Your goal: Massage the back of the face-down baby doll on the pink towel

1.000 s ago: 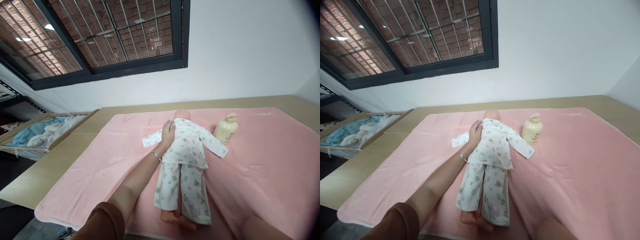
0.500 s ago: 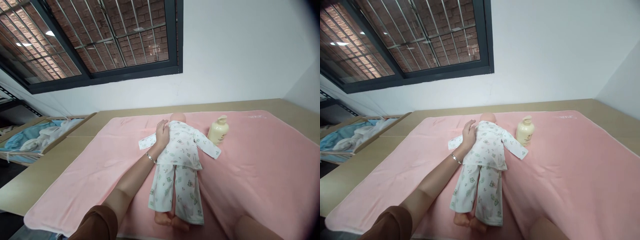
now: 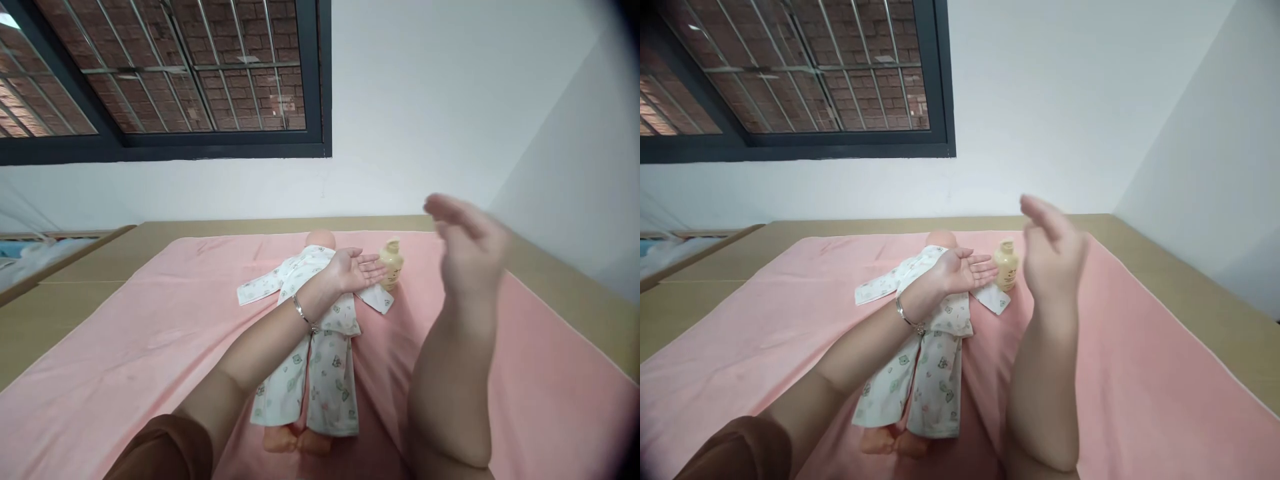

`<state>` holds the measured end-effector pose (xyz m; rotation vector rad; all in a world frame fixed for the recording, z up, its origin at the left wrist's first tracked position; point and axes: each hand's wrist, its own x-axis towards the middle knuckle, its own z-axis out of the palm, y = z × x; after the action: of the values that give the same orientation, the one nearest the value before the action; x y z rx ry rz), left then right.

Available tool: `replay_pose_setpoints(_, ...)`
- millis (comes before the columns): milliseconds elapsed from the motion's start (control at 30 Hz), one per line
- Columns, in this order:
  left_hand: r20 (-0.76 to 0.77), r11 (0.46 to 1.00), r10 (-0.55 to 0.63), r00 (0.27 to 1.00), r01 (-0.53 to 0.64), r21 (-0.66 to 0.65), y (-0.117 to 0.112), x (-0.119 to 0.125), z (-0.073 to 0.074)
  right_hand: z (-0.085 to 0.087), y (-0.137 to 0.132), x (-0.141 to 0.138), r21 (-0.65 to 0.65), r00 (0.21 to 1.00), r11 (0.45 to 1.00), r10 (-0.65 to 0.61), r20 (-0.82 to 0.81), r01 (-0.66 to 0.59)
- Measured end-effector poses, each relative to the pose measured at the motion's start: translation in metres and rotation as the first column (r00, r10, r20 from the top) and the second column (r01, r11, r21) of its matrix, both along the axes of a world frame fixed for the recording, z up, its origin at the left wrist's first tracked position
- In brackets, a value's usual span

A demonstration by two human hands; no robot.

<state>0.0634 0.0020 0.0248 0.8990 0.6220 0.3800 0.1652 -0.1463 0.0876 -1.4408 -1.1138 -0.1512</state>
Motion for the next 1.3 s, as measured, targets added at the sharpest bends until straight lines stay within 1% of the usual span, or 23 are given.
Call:
replay_pose_setpoints(33, -0.004, 0.996, 0.002, 1.0, -0.002, -0.092, 0.0, 0.007, 0.002, 0.0, 0.01, 0.003, -0.099, 1.0, 0.995, 0.007, -0.014, -0.009)
replay_pose_setpoints(67, 0.003, 0.986, 0.023, 1.0, -0.023, -0.166, 0.0, 0.013, 0.004, -0.002, 0.021, 0.006, -0.222, 1.0, 0.975, 0.018, -0.023, -0.022)
replay_pose_setpoints(100, 0.015, 0.974, 0.055, 0.998, -0.05, -0.221, 0.0, 0.018, 0.005, -0.006, 0.033, 0.009, -0.361, 0.999, 0.932, 0.037, -0.024, -0.043)
replay_pose_setpoints(133, 0.028, 0.963, 0.084, 0.996, -0.074, -0.259, 0.001, 0.023, 0.006, -0.013, 0.046, 0.013, -0.464, 0.999, 0.885, 0.036, -0.011, -0.037)
replay_pose_setpoints(167, 0.039, 0.954, 0.101, 0.994, -0.086, -0.288, 0.002, 0.027, 0.006, -0.02, 0.057, 0.017, -0.547, 0.999, 0.837, 0.043, 0.002, -0.035)
replay_pose_setpoints(200, 0.047, 0.946, 0.11, 0.993, -0.09, -0.311, 0.003, 0.031, 0.005, -0.028, 0.067, 0.021, -0.598, 0.999, 0.801, 0.039, 0.012, -0.024)
replay_pose_setpoints(233, 0.052, 0.94, 0.112, 0.992, -0.089, -0.33, 0.005, 0.034, 0.004, -0.035, 0.075, 0.025, -0.622, 0.998, 0.783, 0.044, 0.038, -0.011)
replay_pose_setpoints(300, 0.051, 0.93, 0.109, 0.993, -0.084, -0.357, 0.007, 0.038, 0.001, -0.045, 0.083, 0.031, -0.637, 0.998, 0.771, 0.037, 0.058, 0.008)
replay_pose_setpoints(367, 0.047, 0.926, 0.101, 0.994, -0.077, -0.371, 0.009, 0.039, -0.002, -0.05, 0.085, 0.035, -0.633, 0.998, 0.774, 0.012, 0.057, 0.027)
replay_pose_setpoints(600, 0.02, 0.927, 0.057, 0.998, -0.046, -0.371, 0.006, 0.03, -0.008, -0.05, 0.083, 0.043, -0.619, 0.997, 0.782, -0.046, 0.058, 0.072)
replay_pose_setpoints(700, 0.011, 0.921, -0.004, 1.0, 0.008, -0.39, 0.009, 0.021, -0.01, -0.049, 0.085, 0.039, -0.621, 0.994, 0.777, -0.07, 0.08, 0.105)
replay_pose_setpoints(767, 0.005, 0.923, -0.038, 0.999, 0.037, -0.383, 0.011, 0.012, -0.012, -0.046, 0.084, 0.035, -0.596, 0.991, 0.792, -0.096, 0.095, 0.134)
replay_pose_setpoints(833, 0.007, 0.929, -0.061, 0.998, 0.059, -0.366, 0.012, -0.001, -0.012, -0.041, 0.083, 0.031, -0.559, 0.977, 0.802, -0.18, 0.111, 0.211)
replay_pose_setpoints(867, 0.021, 0.931, -0.071, 0.997, 0.074, -0.357, 0.012, -0.009, -0.012, -0.039, 0.081, 0.03, -0.548, 0.963, 0.792, -0.239, 0.123, 0.267)
replay_pose_setpoints(933, 0.086, 0.932, -0.096, 0.992, 0.12, -0.343, 0.011, -0.028, -0.009, -0.036, 0.079, 0.03, -0.572, 0.933, 0.74, -0.324, 0.156, 0.353)
replay_pose_setpoints(967, 0.129, 0.93, -0.109, 0.986, 0.147, -0.338, 0.009, -0.038, -0.007, -0.035, 0.079, 0.03, -0.609, 0.93, 0.706, -0.326, 0.172, 0.36)
replay_pose_setpoints(1067, 0.229, 0.925, -0.125, 0.965, 0.197, -0.325, 0.003, -0.068, 0.003, -0.038, 0.08, 0.035, -0.756, 0.959, 0.594, -0.224, 0.173, 0.275)
replay_pose_setpoints(1167, 0.271, 0.926, -0.109, 0.956, 0.197, -0.323, -0.004, -0.092, 0.013, -0.039, 0.079, 0.036, -0.85, 0.974, 0.479, -0.155, 0.164, 0.219)
replay_pose_setpoints(1233, 0.288, 0.927, -0.091, 0.953, 0.187, -0.325, -0.006, -0.105, 0.019, -0.034, 0.075, 0.03, -0.885, 0.972, 0.408, -0.152, 0.178, 0.225)
replay_pose_setpoints(1267, 0.293, 0.928, -0.079, 0.953, 0.178, -0.328, -0.007, -0.111, 0.021, -0.03, 0.072, 0.023, -0.893, 0.967, 0.379, -0.166, 0.193, 0.244)
replay_pose_setpoints(1300, 0.293, 0.929, -0.066, 0.954, 0.166, -0.332, -0.008, -0.116, 0.022, -0.025, 0.068, 0.014, -0.891, 0.957, 0.362, -0.189, 0.219, 0.275)
